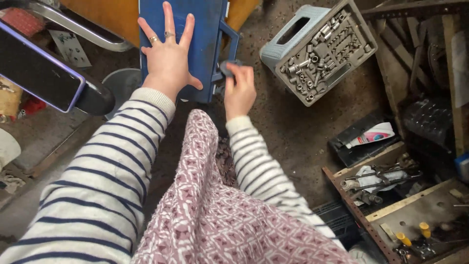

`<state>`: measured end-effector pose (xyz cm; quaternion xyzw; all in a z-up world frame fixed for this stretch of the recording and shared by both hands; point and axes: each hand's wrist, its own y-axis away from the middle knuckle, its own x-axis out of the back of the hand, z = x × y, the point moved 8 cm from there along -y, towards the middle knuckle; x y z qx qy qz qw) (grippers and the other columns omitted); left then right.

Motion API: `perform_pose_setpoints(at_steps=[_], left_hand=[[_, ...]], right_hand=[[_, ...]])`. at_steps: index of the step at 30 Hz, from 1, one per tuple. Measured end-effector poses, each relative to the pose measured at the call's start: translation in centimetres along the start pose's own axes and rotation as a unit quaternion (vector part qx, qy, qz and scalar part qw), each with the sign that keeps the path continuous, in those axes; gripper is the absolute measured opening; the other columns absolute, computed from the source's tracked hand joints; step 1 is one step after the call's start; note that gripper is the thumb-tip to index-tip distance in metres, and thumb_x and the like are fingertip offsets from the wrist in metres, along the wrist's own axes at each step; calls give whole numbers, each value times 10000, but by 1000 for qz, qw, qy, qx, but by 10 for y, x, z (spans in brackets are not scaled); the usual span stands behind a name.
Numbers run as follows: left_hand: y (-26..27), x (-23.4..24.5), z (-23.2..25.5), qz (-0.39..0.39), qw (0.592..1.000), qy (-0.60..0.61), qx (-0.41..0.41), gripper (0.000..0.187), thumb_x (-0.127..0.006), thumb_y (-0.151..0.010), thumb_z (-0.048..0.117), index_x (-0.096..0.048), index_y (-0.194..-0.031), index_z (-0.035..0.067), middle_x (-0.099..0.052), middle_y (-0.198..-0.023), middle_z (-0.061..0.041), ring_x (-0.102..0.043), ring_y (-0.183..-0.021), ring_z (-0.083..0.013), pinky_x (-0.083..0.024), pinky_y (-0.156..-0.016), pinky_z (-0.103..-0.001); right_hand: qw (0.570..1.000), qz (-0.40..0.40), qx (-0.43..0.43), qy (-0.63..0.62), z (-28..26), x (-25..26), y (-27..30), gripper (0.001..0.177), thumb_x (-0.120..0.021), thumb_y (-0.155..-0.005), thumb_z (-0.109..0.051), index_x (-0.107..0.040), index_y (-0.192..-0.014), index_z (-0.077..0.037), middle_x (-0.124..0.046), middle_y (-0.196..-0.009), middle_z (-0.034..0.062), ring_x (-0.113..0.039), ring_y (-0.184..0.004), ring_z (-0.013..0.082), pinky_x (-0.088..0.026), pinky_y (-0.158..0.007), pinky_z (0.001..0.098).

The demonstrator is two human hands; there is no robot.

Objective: Cleaning a blue tool case by rinsing a cloth in a bowl and wiping the case's surface.

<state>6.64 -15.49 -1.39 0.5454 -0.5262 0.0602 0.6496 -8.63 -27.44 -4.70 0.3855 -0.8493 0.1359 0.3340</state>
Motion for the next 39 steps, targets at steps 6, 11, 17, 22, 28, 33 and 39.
perform_pose_setpoints(at_steps=[6,11,17,22,28,33,39], left_hand=[[2,11,4,-16,999,35,13,1509,-903,-638,713,76,-1699,271,108,-1667,-156,-4,-1380,-612,-474,-1045,-675],[-1,16,4,-5,1000,11,12,1572,-884,-585,774,57,-1740,270,245,-1613,-170,-37,-1389,-644,-550,-950,-634],[3,-3,0,5,1000,16,1,1584,-904,-589,776,34,-1751,249,227,-1607,-182,-26,-1369,-661,-544,-937,-685],[3,-2,-4,3,1000,12,-2,1568,-907,-602,751,53,-1734,245,238,-1604,-198,-42,-1393,-666,-523,-995,-652],[0,-7,-1,24,1000,-12,-12,1567,-883,-623,801,66,-1739,246,259,-1592,-205,-43,-1393,-670,-539,-971,-636],[-2,-9,1,50,998,-43,0,1580,-841,-620,882,70,-1734,232,219,-1597,-232,-187,-1394,-687,-595,-891,-581],[-6,0,9,40,999,-9,22,1584,-901,-533,839,22,-1666,230,-74,-1671,-185,-127,-1310,-690,-598,-772,-618]], right_hand=[[995,58,76,-30,-10,-7,-80,427,-625,-843,87,-679,-1132,-223,-558,-1107,-5,-679,-989,235,-566,-756,399],[999,9,48,-22,-5,0,-15,379,-591,-805,74,-699,-1108,-127,-580,-1079,87,-613,-1048,308,-510,-924,423],[996,39,77,17,15,-29,-52,384,-628,-849,-4,-659,-1178,-199,-547,-1269,96,-555,-1206,348,-471,-1022,450],[999,24,-9,-27,-16,-14,32,306,-606,-868,31,-688,-1137,-89,-532,-1043,100,-638,-957,305,-525,-813,436],[998,2,-57,-5,-15,-28,28,124,-654,-977,-183,-681,-1066,-101,-566,-995,48,-672,-810,251,-514,-576,419],[998,35,-49,-4,-7,-22,38,157,-702,-927,-155,-669,-1071,-104,-583,-1042,54,-674,-946,291,-532,-670,458],[998,51,-46,16,-4,-26,32,256,-714,-877,-71,-658,-1125,-98,-576,-1130,71,-681,-1026,315,-551,-781,465]])
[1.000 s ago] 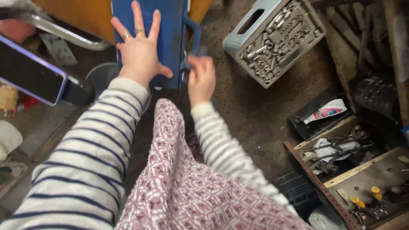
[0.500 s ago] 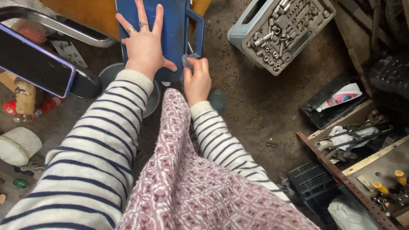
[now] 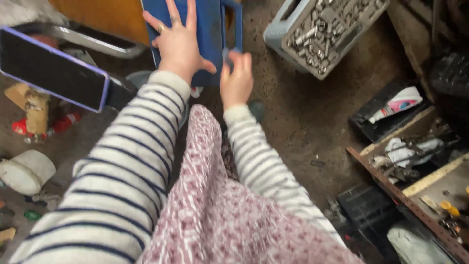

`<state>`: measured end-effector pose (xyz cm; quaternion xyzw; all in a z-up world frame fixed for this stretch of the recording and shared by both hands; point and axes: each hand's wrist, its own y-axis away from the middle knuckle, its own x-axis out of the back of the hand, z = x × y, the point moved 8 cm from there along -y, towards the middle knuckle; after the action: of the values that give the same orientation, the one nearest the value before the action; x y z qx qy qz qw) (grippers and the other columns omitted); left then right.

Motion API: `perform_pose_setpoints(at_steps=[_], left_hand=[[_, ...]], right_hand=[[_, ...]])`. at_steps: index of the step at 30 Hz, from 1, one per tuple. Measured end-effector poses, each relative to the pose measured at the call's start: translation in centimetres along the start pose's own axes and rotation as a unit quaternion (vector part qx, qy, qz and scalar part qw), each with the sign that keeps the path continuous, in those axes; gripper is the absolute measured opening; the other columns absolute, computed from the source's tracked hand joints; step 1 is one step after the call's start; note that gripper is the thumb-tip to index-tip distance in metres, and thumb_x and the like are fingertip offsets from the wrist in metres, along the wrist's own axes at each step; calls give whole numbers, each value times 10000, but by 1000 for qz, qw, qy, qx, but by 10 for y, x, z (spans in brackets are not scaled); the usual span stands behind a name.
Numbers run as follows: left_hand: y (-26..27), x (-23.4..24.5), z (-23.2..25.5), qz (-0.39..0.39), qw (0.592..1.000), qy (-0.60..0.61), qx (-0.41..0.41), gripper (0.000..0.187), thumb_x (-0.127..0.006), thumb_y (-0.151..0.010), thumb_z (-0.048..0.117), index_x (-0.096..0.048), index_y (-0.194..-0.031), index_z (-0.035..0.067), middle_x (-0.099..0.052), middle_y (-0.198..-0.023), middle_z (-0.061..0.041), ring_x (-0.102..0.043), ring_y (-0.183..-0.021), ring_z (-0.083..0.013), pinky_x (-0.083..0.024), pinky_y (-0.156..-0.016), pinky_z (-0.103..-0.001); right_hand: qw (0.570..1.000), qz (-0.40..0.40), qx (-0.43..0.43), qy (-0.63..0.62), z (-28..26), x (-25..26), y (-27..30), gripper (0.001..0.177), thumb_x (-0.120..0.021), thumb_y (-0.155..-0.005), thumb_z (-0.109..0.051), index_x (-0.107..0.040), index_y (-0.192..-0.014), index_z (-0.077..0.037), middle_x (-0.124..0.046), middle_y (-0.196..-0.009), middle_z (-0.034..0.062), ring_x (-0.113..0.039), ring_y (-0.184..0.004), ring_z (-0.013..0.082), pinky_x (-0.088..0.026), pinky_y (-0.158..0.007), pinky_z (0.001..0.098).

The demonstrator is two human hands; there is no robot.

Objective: Cleaning a blue tool case by rinsing a cloth in a bowl and wiping the case's surface.

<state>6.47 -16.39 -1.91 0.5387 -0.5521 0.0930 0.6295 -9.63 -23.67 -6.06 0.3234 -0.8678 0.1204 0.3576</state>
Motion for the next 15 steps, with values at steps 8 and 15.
perform_pose_setpoints(at_steps=[8,15], left_hand=[[4,-3,0,-40,999,19,-2,1559,-893,-598,813,71,-1682,241,42,-1655,-193,-109,-1352,-688,-576,-866,-632],[-4,0,-1,53,998,-28,-21,1555,-831,-523,948,-101,-1675,202,-191,-1621,-208,-153,-1233,-683,-627,-702,-593]], right_hand=[[1000,3,20,24,4,21,-19,176,-654,-886,-110,-663,-1061,-110,-572,-1065,88,-679,-889,344,-527,-693,485],[998,14,45,38,-3,21,-33,156,-649,-896,-93,-650,-1052,-107,-560,-1086,90,-655,-949,354,-510,-696,499]])
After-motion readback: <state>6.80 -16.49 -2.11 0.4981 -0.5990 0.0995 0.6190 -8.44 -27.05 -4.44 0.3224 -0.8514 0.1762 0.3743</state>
